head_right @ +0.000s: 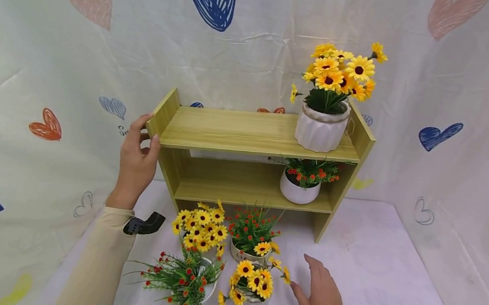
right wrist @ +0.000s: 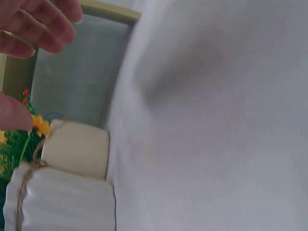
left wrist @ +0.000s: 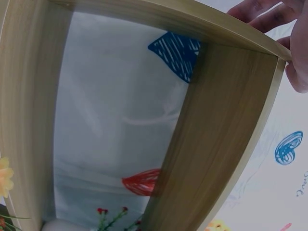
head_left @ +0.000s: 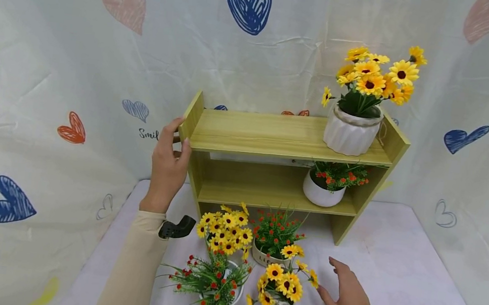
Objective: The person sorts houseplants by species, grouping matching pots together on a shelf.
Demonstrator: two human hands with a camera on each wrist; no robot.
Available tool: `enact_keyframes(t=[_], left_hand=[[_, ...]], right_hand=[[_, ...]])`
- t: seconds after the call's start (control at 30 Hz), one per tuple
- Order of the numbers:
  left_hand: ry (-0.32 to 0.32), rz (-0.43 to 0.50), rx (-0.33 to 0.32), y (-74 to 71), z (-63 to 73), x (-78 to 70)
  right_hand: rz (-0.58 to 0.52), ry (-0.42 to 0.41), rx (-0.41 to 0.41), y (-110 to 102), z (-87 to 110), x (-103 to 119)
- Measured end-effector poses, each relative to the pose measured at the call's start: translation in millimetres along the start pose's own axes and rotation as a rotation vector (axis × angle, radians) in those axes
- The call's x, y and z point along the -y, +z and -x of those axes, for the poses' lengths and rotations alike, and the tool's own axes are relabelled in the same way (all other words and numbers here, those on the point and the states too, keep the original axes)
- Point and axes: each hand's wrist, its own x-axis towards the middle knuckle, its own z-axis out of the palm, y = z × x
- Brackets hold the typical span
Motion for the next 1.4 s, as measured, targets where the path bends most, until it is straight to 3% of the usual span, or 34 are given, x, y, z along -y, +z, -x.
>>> enact_keyframes(t=[0.3,0.43,0.77,1.0,1.4], left_hand=[[0.001,0.003,-0.001,0.1,-0.4,1.5],[-0.002,0.000,0.002,0.0,0.0,1.2],[-0.005,-0.001,0.005,0.1,1.2,0.8],[-0.001,-0.003,0.004,0.3,0.3,-0.2],[-0.002,-0.008,0.002,0.6,0.4,0.1]], right_hand=[[-0.161,0.185,0.340,13.9,10.8,14.9],[-0.177,0.177,0.423,19.7,13.2,16.7],[-0.305,0.081,0.419,29.3,19.4,25.5],[-0.359,0.147,0.423,34.1,16.7,34.6],[-0.436,0.178,0.370,41.4,9.7,47.3]])
